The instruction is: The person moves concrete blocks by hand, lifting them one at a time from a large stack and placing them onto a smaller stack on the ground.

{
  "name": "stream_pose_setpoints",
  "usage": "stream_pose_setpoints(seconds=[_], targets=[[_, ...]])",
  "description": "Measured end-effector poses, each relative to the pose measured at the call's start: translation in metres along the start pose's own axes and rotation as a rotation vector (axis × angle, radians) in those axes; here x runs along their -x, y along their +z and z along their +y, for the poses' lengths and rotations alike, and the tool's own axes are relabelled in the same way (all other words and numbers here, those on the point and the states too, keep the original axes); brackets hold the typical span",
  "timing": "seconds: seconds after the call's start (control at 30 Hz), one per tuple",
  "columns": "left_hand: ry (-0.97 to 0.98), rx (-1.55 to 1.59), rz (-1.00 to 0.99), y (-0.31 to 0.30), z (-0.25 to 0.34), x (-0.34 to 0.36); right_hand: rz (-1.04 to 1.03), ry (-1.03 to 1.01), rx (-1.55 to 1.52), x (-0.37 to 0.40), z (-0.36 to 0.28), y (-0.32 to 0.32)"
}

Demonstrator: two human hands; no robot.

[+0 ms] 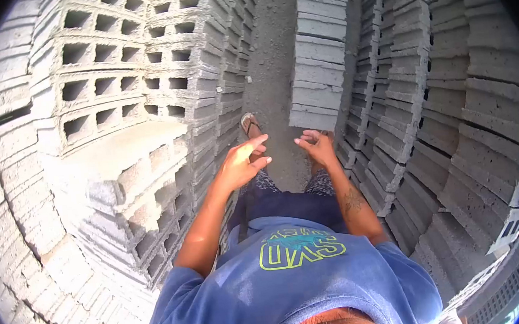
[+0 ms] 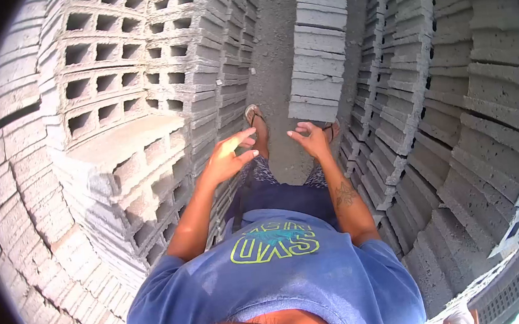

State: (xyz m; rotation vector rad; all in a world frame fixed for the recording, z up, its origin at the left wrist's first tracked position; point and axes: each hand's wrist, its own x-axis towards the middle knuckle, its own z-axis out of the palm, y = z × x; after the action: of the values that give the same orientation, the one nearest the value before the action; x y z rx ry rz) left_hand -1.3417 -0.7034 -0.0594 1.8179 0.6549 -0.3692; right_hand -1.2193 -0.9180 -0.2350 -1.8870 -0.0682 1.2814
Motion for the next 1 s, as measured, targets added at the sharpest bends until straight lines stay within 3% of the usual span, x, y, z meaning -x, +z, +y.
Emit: stream_pose_setpoints(seconds=[0.03, 0.1, 0.17, 0.23, 0.3, 0.33, 0.4, 0.43, 0.5, 0.57, 0.6, 0.67, 0.73, 0.77, 0.8, 0.83, 0.9, 0.93, 1.0], targets=[[0.094, -0.047, 0.132, -0.027, 0.04, 0.031, -0.059, -0.051, 0.021, 0.014, -0.038, 0.017], [0.235, -0.061, 0.412, -0.087, 0.088, 0.091, -0.403, -0.109, 0.01, 0.057, -0.123, 0.061], [0.294, -0.124, 0.775, -0.152, 0.098, 0.144, -0.491, -0.463, -0.173, 0.088, -0.17, 0.128], [0.192, -0.072, 1.114, -0.224, 0.078, 0.178, -0.434, -0.731, -0.102, 0.114, -0.221, 0.182], [0.044, -0.088, 1.216, -0.289, 0.046, 0.196, -0.491, -0.666, -0.117, 0.137, -0.263, 0.217], [0.048, -0.087, 1.217, -0.314, 0.015, 0.205, -0.489, -0.669, -0.117, 0.143, -0.27, 0.234], [-0.232, -0.497, 0.937, -0.351, -0.04, 0.211, -0.497, -0.559, -0.235, 0.147, -0.287, 0.264], [-0.223, -0.497, 0.922, -0.352, -0.04, 0.207, -0.481, -0.553, -0.24, 0.15, -0.301, 0.267], [-0.245, -0.579, 0.962, -0.337, -0.042, 0.201, -0.488, -0.303, -0.159, 0.154, -0.321, 0.268], [-0.203, -0.541, 0.948, -0.333, -0.04, 0.199, -0.355, -0.285, -0.346, 0.166, -0.322, 0.279], [-0.211, -0.578, 0.97, -0.334, -0.04, 0.2, -0.39, -0.258, -0.349, 0.165, -0.319, 0.278], [-0.204, -0.621, 0.963, -0.328, -0.037, 0.202, -0.414, -0.224, -0.388, 0.163, -0.31, 0.274], [-0.125, -0.192, 0.84, -0.325, -0.026, 0.201, -0.423, -0.22, -0.411, 0.168, -0.3, 0.248], [-0.113, -0.189, 0.816, -0.321, -0.018, 0.199, -0.463, -0.227, -0.405, 0.17, -0.293, 0.228], [-0.138, -0.162, 0.666, -0.311, -0.002, 0.197, -0.515, -0.199, -0.36, 0.169, -0.283, 0.207], [-0.162, -0.136, 0.52, -0.299, 0.01, 0.193, -0.578, -0.275, -0.538, 0.13, -0.218, 0.239], [-0.037, -0.187, 0.482, -0.274, 0.029, 0.187, -0.675, -0.2, -0.57, 0.166, -0.243, 0.17], [-0.13, -0.231, 0.448, -0.258, 0.042, 0.186, -0.715, -0.208, -0.779, 0.172, -0.235, 0.162], [-0.245, -0.267, 0.438, -0.213, 0.073, 0.183, -0.655, -0.186, -0.841, 0.176, -0.213, 0.143]])
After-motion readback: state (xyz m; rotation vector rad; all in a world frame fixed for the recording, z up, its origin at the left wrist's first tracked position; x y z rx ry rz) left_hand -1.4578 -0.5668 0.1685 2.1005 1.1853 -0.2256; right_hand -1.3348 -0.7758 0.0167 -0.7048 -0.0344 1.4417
